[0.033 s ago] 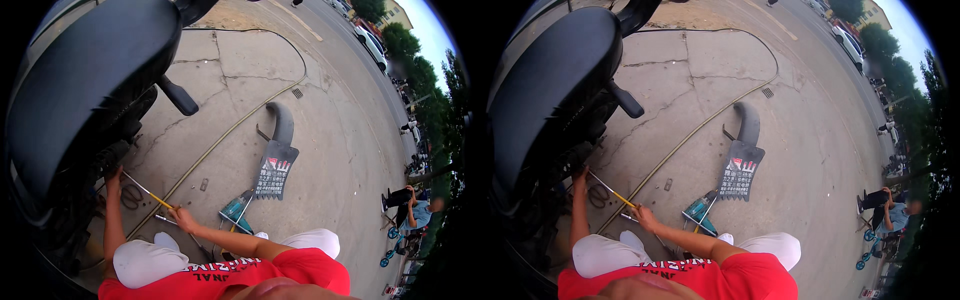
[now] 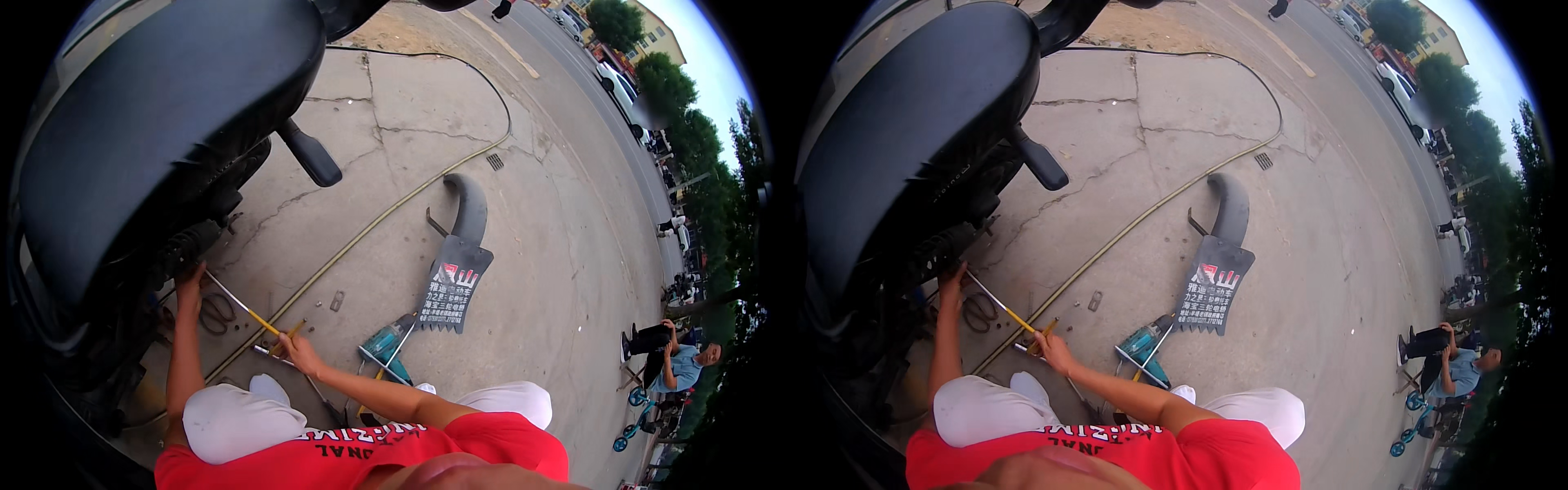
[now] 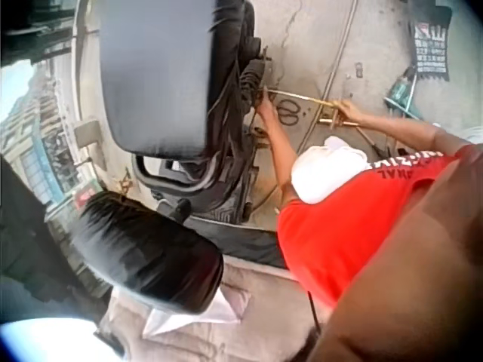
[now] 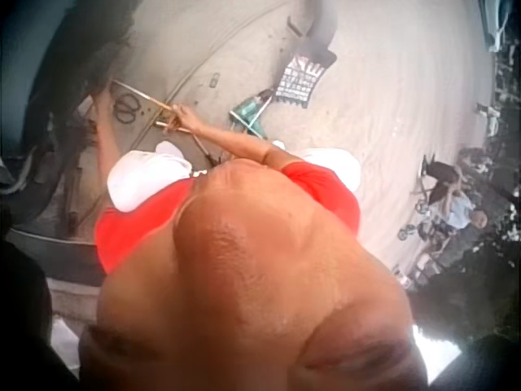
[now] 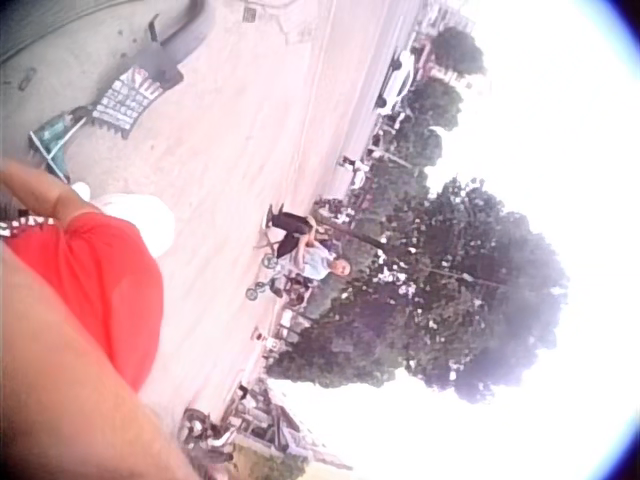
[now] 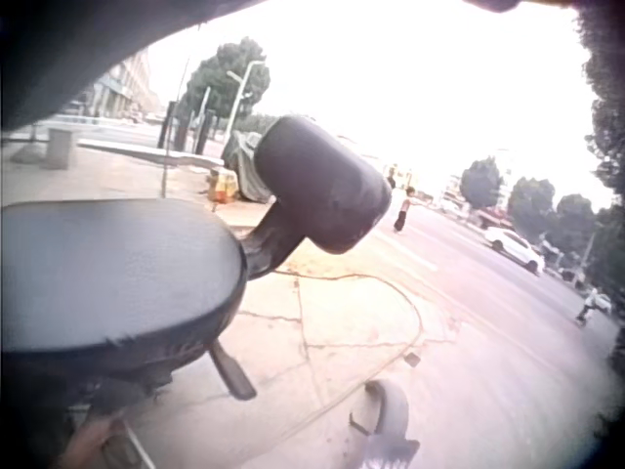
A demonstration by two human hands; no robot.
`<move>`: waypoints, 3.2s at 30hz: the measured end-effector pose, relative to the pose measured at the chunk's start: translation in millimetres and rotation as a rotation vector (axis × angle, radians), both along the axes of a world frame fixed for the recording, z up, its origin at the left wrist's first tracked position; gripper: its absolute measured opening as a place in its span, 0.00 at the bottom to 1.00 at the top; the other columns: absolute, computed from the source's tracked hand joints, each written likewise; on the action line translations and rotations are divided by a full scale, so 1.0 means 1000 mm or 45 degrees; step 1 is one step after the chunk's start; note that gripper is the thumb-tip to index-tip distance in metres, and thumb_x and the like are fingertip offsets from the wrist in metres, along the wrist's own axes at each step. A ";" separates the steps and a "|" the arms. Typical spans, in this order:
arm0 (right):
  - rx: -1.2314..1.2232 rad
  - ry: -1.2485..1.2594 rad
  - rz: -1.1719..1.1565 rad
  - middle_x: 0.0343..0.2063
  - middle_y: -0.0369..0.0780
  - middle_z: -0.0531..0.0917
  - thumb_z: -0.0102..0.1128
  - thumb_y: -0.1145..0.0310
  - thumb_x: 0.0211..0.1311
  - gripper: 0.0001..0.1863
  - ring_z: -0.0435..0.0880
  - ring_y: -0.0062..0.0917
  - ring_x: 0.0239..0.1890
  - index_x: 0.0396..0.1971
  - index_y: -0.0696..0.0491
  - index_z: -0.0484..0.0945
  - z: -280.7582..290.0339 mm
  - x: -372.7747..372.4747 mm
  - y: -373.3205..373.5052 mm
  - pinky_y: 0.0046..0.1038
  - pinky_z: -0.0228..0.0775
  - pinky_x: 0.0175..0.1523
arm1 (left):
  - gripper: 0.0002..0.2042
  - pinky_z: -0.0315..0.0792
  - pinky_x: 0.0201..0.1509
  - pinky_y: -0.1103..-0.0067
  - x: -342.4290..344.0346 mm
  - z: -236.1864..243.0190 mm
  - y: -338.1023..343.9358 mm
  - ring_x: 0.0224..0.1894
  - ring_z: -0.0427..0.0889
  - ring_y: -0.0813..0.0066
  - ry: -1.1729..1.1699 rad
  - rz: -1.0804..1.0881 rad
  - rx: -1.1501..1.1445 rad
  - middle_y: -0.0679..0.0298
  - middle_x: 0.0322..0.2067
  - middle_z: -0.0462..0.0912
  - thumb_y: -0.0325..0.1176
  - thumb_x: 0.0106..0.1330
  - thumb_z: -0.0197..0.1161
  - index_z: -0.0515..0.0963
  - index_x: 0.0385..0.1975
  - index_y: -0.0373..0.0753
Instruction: The person is repairing a scooter's rear wheel area. They use a T-handle wrench to loosen and tighten bolts, remove a plastic cover, and adjust components near the wheel hub and suspension.
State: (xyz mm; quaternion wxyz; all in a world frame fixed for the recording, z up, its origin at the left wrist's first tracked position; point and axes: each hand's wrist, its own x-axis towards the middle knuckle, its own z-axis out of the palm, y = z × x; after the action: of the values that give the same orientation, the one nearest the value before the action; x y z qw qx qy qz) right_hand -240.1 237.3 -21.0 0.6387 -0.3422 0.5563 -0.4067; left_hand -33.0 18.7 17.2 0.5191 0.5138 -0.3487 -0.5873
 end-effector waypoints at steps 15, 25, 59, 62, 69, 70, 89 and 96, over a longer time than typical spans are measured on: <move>0.301 -0.169 -0.083 0.28 0.41 0.77 0.42 0.57 0.66 0.19 0.79 0.25 0.22 0.41 0.61 0.67 0.004 0.001 0.002 0.27 0.71 0.24 | 0.10 0.77 0.28 0.77 0.008 -0.011 0.006 0.27 0.81 0.69 -0.146 -0.107 0.129 0.62 0.27 0.78 0.25 0.58 0.58 0.70 0.39 0.35; 0.776 -0.406 -0.028 0.29 0.42 0.80 0.38 0.55 0.67 0.21 0.77 0.23 0.25 0.43 0.58 0.69 0.013 -0.002 -0.013 0.24 0.71 0.26 | 0.13 0.78 0.27 0.75 0.018 -0.024 -0.003 0.29 0.79 0.72 -0.143 -0.025 0.038 0.64 0.28 0.76 0.22 0.55 0.60 0.70 0.40 0.38; -0.458 0.803 0.023 0.43 0.55 0.71 0.52 0.74 0.56 0.24 0.78 0.43 0.39 0.54 0.60 0.60 -0.019 0.001 0.009 0.35 0.70 0.45 | 0.11 0.79 0.26 0.75 -0.007 0.016 0.001 0.25 0.81 0.68 -0.096 0.013 0.019 0.60 0.25 0.78 0.21 0.56 0.59 0.70 0.39 0.35; -0.619 0.810 0.171 0.42 0.54 0.72 0.49 0.69 0.61 0.19 0.74 0.49 0.39 0.50 0.61 0.63 0.010 -0.003 0.001 0.38 0.67 0.45 | 0.10 0.79 0.26 0.74 -0.010 0.012 0.002 0.23 0.81 0.65 -0.051 -0.031 -0.002 0.57 0.23 0.78 0.22 0.54 0.61 0.70 0.34 0.30; 0.735 -1.197 -0.104 0.30 0.47 0.78 0.39 0.57 0.67 0.20 0.78 0.25 0.20 0.40 0.62 0.66 0.013 0.005 -0.011 0.25 0.71 0.25 | 0.10 0.79 0.28 0.74 0.004 0.017 0.009 0.26 0.81 0.66 -0.110 -0.059 0.085 0.57 0.24 0.78 0.22 0.54 0.62 0.70 0.34 0.31; 0.824 -1.309 -0.108 0.30 0.47 0.78 0.40 0.59 0.66 0.19 0.78 0.26 0.20 0.41 0.62 0.66 0.007 0.003 -0.013 0.26 0.71 0.25 | 0.10 0.79 0.29 0.74 0.003 0.014 0.008 0.27 0.81 0.67 -0.139 -0.069 0.089 0.57 0.25 0.78 0.23 0.54 0.62 0.71 0.35 0.32; 0.236 -0.416 -0.134 0.31 0.47 0.79 0.36 0.57 0.68 0.19 0.78 0.25 0.24 0.37 0.60 0.67 0.003 -0.005 -0.006 0.23 0.72 0.30 | 0.11 0.80 0.35 0.74 -0.003 0.010 0.010 0.31 0.82 0.65 -0.134 -0.138 0.061 0.56 0.28 0.79 0.25 0.55 0.62 0.73 0.36 0.28; 1.037 -1.910 -0.216 0.19 0.35 0.69 0.39 0.57 0.67 0.18 0.58 0.12 0.14 0.40 0.60 0.66 -0.022 0.002 -0.015 0.14 0.57 0.18 | 0.09 0.81 0.29 0.71 -0.004 0.007 0.002 0.28 0.82 0.59 -0.142 -0.013 -0.020 0.48 0.25 0.79 0.23 0.56 0.61 0.72 0.34 0.24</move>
State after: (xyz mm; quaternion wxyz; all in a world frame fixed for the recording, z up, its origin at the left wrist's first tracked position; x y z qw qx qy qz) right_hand -238.3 222.5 -43.1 0.8783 0.3162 0.1131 -0.3404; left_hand -36.8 21.0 23.9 0.5000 0.5399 -0.3843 -0.5575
